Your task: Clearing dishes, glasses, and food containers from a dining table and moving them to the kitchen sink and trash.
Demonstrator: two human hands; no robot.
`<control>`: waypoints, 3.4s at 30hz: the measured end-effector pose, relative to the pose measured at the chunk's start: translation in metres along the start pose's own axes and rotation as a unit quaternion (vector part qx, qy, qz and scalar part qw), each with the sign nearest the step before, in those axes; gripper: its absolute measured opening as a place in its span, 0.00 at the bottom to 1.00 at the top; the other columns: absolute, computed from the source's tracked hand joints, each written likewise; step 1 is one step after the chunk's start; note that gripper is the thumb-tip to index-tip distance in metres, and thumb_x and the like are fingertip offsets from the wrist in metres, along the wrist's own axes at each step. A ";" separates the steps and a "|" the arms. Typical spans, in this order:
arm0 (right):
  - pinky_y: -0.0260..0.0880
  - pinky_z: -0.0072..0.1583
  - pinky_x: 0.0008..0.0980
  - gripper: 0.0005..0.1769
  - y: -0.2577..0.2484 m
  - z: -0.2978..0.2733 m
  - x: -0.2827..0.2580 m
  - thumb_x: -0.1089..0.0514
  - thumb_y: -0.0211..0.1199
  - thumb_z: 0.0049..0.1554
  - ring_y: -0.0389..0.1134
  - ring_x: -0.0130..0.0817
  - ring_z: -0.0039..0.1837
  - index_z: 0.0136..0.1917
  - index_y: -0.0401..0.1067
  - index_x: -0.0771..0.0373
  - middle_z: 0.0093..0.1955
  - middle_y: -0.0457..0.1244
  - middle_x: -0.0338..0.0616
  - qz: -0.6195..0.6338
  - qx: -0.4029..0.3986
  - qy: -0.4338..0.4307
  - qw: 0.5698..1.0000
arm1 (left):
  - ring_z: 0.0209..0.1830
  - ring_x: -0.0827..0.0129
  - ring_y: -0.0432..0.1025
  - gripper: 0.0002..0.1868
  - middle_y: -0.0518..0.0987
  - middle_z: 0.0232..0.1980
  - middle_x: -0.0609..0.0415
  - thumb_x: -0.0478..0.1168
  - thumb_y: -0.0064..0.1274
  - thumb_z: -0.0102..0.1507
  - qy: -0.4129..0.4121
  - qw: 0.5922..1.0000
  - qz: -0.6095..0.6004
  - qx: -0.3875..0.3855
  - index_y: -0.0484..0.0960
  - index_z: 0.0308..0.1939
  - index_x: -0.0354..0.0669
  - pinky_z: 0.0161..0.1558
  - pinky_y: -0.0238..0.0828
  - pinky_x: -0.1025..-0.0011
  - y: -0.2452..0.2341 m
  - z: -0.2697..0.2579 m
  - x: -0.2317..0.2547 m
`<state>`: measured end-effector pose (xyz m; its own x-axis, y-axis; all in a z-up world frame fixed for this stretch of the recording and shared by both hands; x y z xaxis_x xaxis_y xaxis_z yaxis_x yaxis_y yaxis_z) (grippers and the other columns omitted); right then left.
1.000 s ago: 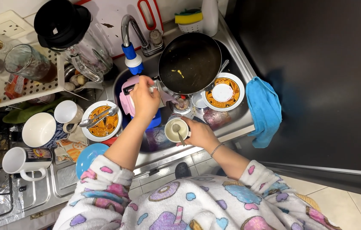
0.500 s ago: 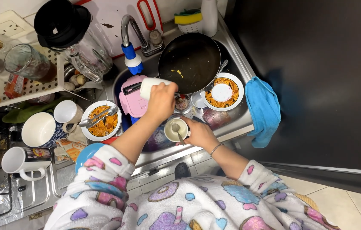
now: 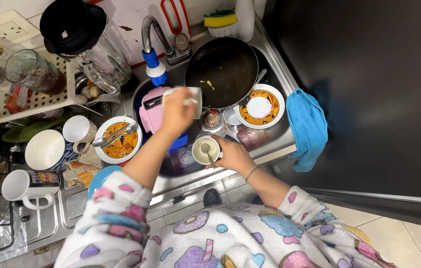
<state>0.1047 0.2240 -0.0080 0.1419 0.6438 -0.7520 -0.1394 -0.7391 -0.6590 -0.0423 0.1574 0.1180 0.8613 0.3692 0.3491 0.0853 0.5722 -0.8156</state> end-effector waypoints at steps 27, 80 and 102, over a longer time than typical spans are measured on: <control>0.74 0.54 0.40 0.46 -0.003 0.004 0.001 0.51 0.74 0.51 0.64 0.53 0.65 0.76 0.57 0.63 0.67 0.61 0.59 0.014 0.080 -0.080 0.993 | 0.39 0.78 0.64 0.22 0.70 0.40 0.60 0.20 0.50 0.61 -0.110 0.758 -0.584 0.268 0.63 0.51 0.45 0.45 0.61 0.79 -0.063 -0.155 -0.092; 0.68 0.49 0.33 0.07 -0.052 0.080 -0.082 0.61 0.66 0.63 0.66 0.33 0.47 0.55 0.73 0.61 0.47 0.67 0.44 0.150 0.220 -0.220 0.938 | 0.46 0.74 0.68 0.14 0.73 0.42 0.59 0.24 0.51 0.60 -0.260 0.569 -0.645 0.439 0.70 0.44 0.44 0.54 0.62 0.76 -0.048 -0.288 -0.109; 0.68 0.55 0.19 0.12 -0.008 0.001 -0.069 0.69 0.63 0.60 0.67 0.19 0.55 0.58 0.72 0.65 0.58 0.65 0.37 0.315 -0.032 -0.278 0.907 | 0.42 0.72 0.68 0.13 0.73 0.40 0.57 0.25 0.51 0.59 -0.250 0.548 -0.588 0.540 0.72 0.44 0.44 0.49 0.61 0.73 -0.046 -0.352 -0.062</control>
<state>0.0947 0.1857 0.0495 -0.4649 0.0774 -0.8820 0.0385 -0.9935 -0.1074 0.0765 -0.1496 -0.0289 0.2595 -0.7204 0.6432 -0.1447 0.6295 0.7634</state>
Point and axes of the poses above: each hand's wrist, its own z-axis towards the middle knuckle, its own y-axis out of the palm, x = y × z, the point moved 9 cm from there along z, towards the middle knuckle
